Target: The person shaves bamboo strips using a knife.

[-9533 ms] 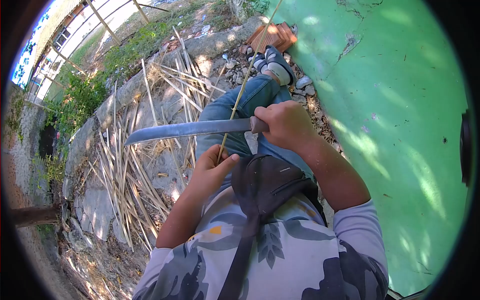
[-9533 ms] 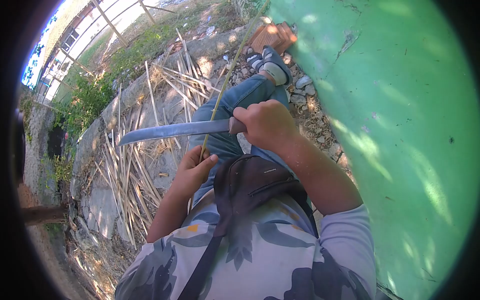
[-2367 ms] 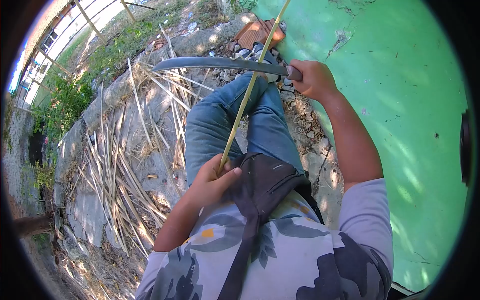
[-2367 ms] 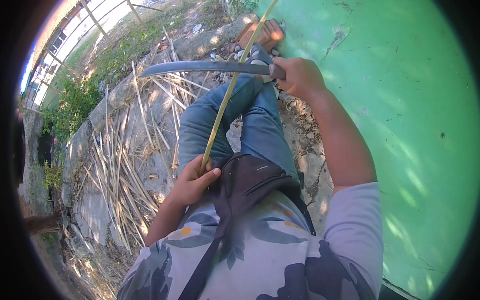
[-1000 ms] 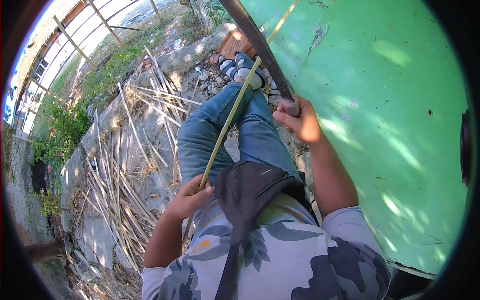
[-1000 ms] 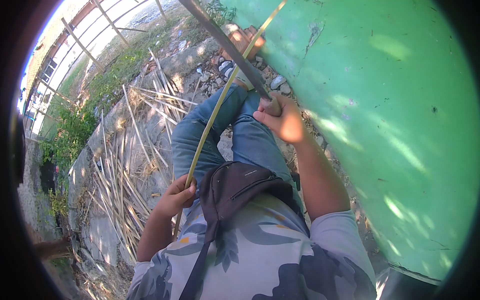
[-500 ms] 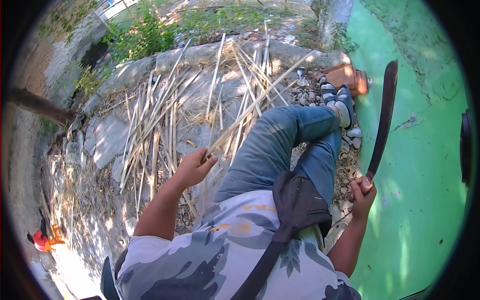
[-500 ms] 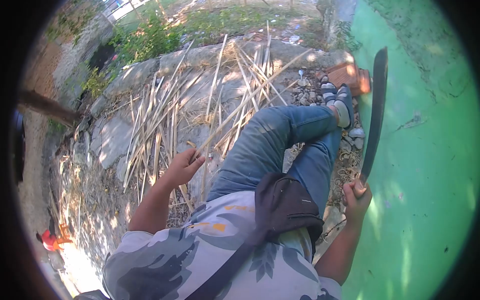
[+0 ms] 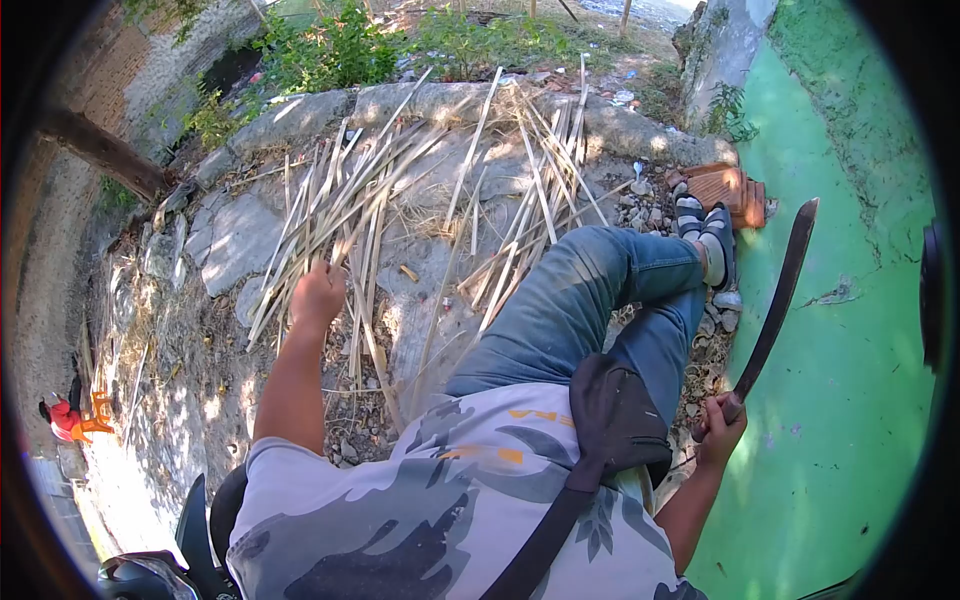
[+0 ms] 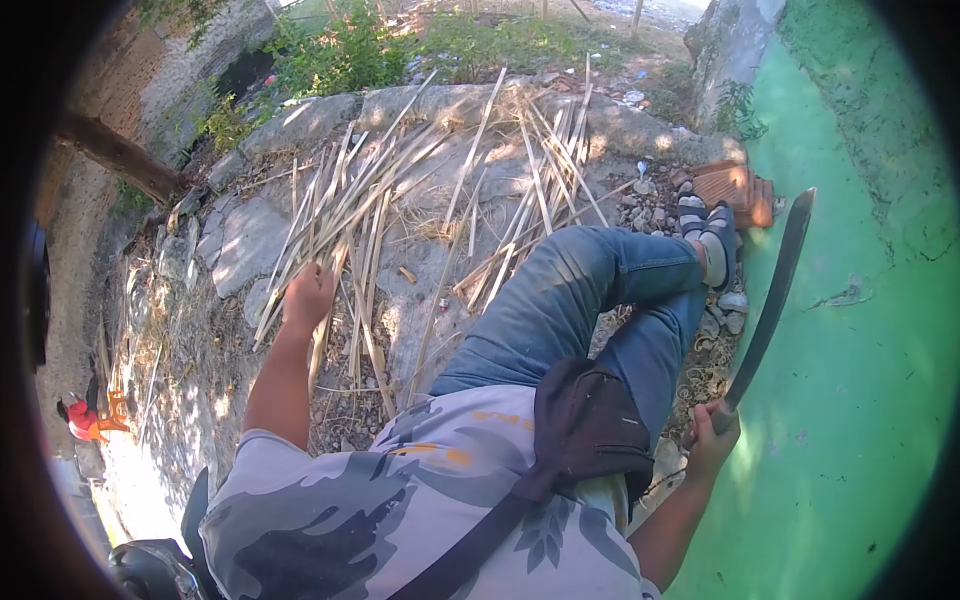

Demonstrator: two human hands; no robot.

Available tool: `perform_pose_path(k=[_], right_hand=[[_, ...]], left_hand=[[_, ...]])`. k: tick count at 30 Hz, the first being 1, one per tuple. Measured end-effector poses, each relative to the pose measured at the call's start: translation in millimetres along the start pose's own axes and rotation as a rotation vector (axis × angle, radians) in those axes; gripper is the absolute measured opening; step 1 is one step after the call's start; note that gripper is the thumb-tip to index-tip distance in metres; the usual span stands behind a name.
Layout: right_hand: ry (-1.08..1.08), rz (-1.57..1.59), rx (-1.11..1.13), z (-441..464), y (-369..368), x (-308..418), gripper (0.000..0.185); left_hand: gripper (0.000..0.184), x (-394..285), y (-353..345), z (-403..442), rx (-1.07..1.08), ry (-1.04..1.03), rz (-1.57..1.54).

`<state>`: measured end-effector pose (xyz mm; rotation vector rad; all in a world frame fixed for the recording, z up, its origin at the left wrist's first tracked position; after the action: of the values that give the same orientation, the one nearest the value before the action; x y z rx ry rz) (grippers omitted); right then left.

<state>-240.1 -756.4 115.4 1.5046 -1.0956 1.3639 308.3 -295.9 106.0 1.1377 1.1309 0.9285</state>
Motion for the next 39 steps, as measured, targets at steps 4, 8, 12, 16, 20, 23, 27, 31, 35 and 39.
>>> perform_pose_path(k=[4,8,12,16,20,23,27,31,35,39], right_hand=[[0.031,-0.030,-0.016,4,4,4,0.022],[0.033,-0.054,-0.018,1,7,-4,0.021],[0.019,-0.042,-0.050,-4,4,-6,0.021],[-0.028,-0.175,-0.097,-4,26,-6,0.016],[-0.057,-0.321,-0.190,-9,59,-19,0.015],[-0.126,-0.411,-0.234,-21,72,-20,0.015],[-0.168,-0.421,-0.246,-35,79,-19,0.015],[-0.197,-0.427,-0.247,-37,72,-12,0.016],[-0.196,-0.440,-0.225,-33,64,-6,0.016],[-0.191,-0.441,-0.206,-30,58,-4,0.016]], left_hand=[[0.068,37,28,48,-0.333,0.078,0.402],[0.075,37,4,66,-0.172,0.040,-0.013],[0.075,6,-86,30,0.318,0.043,-0.223],[0.076,12,-237,-35,0.675,0.067,-0.219],[0.072,-12,-284,-96,0.823,0.116,-0.163],[0.066,-19,-310,-121,0.766,0.056,-0.103],[0.057,-34,-328,-143,0.891,-0.123,-0.131],[0.047,-58,-343,-161,0.989,-0.177,-0.193],[0.041,-76,-350,-158,0.957,-0.035,-0.276],[0.043,-94,-336,-145,0.852,-0.183,-0.125]])
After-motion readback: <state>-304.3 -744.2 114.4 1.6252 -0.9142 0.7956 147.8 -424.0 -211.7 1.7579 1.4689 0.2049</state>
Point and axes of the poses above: each hand's wrist, its own z-axis towards the middle knuckle, its own y-axis out of the back of the hand, x = y × z, the point moved 3 cm from there along z, towards the middle knuckle, and after that the axes turned 2 degrees about z, right-handed, at the moved point
